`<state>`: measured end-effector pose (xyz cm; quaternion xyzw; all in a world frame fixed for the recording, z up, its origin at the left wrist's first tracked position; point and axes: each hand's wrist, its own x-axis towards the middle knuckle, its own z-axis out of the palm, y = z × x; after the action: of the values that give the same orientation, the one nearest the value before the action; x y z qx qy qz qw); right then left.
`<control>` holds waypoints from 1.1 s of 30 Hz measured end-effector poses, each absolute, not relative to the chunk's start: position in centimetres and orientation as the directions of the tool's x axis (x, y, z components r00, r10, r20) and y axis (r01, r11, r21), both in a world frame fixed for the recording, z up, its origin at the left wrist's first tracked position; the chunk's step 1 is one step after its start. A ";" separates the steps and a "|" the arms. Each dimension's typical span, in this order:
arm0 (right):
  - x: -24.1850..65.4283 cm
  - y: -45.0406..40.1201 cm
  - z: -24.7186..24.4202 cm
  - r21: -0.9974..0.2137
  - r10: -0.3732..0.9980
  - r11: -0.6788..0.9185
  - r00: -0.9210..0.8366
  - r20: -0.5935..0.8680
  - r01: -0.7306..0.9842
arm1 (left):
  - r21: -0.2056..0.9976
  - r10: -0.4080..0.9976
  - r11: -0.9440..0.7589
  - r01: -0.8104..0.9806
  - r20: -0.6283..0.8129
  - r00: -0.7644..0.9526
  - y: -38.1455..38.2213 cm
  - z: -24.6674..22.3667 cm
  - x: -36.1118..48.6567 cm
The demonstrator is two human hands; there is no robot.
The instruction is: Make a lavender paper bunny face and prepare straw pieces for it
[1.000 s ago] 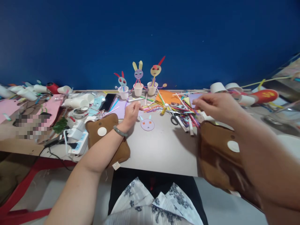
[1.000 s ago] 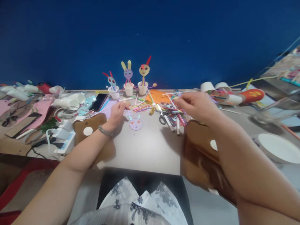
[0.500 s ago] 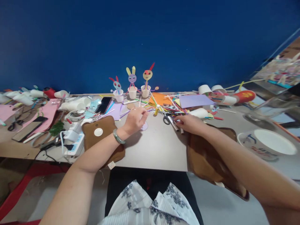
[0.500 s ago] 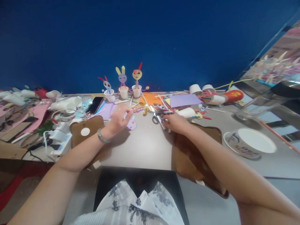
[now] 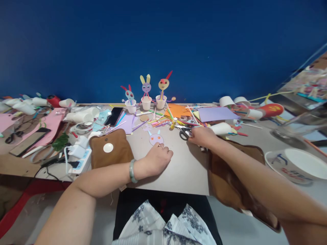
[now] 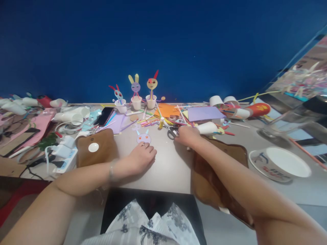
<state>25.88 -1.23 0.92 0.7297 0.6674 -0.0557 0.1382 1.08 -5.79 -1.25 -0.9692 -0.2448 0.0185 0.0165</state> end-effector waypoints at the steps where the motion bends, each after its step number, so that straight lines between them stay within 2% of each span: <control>1: 25.8 -1.3 1.4 0.135 0.955 -0.078 0.113 -0.274 0.988 | -0.021 0.462 -0.887 0.462 0.004 0.887 -5.8 -1.8 1.1; 3: 25.9 -1.6 2.6 0.152 0.950 -0.087 0.127 -0.284 0.985 | 0.043 0.429 -0.903 0.427 0.063 0.901 -5.7 -2.7 1.0; 5: 26.1 -2.5 4.2 0.184 0.949 -0.107 0.156 -0.275 0.977 | 0.173 0.415 -0.902 0.396 0.092 0.905 -5.7 -3.2 0.8; 8: 26.3 -4.6 6.3 0.205 0.969 -0.131 0.169 -0.181 0.970 | 0.510 0.504 -0.766 0.392 0.097 0.859 -5.6 -3.6 0.6; 10: 26.2 -6.0 6.9 0.052 0.993 -0.076 0.080 -0.084 0.996 | 0.722 0.613 -0.575 0.385 0.069 0.787 -5.2 -3.7 0.7; 12: 25.7 -7.1 6.8 -0.288 0.985 0.082 -0.121 -0.120 0.954 | 0.832 0.705 -0.422 0.360 0.051 0.708 -4.7 -3.7 0.7; 13: 25.3 -7.3 6.6 -0.437 0.969 0.129 -0.206 -0.133 0.890 | 0.855 0.736 -0.386 0.347 0.058 0.675 -4.4 -3.7 0.7; 15: 24.2 -7.4 6.0 -0.623 0.950 0.165 -0.294 -0.109 0.765 | 0.868 0.738 -0.382 0.319 0.079 0.670 -4.0 -3.6 0.5; 17: 22.7 -6.9 5.2 -0.734 0.971 0.144 -0.239 -0.025 0.663 | 0.873 0.691 -0.401 0.279 0.088 0.718 -3.9 -3.3 0.4; 19: 21.1 -6.2 4.1 -0.852 0.994 0.088 -0.104 0.040 0.517 | 0.888 0.666 -0.393 0.238 0.096 0.740 -4.0 -3.1 0.3; 21: 19.5 -5.4 2.7 -0.948 0.999 0.033 -0.040 0.021 0.317 | 0.914 0.696 -0.350 0.205 0.106 0.710 -4.2 -3.2 0.4; 23: 18.2 -4.7 1.0 -0.976 0.999 -0.016 -0.041 -0.026 0.218 | 0.951 0.726 -0.265 0.156 0.091 0.682 -4.2 -3.4 0.5; 27: 17.3 -4.1 -1.5 -0.988 0.998 -0.040 0.052 -0.033 0.147 | 0.996 0.735 -0.069 0.062 0.008 0.677 -3.8 -3.6 0.7; 33: 17.3 -5.2 -0.6 -0.998 0.991 -0.009 0.133 -0.017 -0.063 | 0.999 0.654 -0.042 0.008 0.022 0.756 -3.6 -2.1 0.5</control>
<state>17.25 -5.25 -0.58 0.5198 0.4464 -0.4840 -0.5444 0.50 -3.59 -2.12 -0.6774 -0.2442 -0.2496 -0.6475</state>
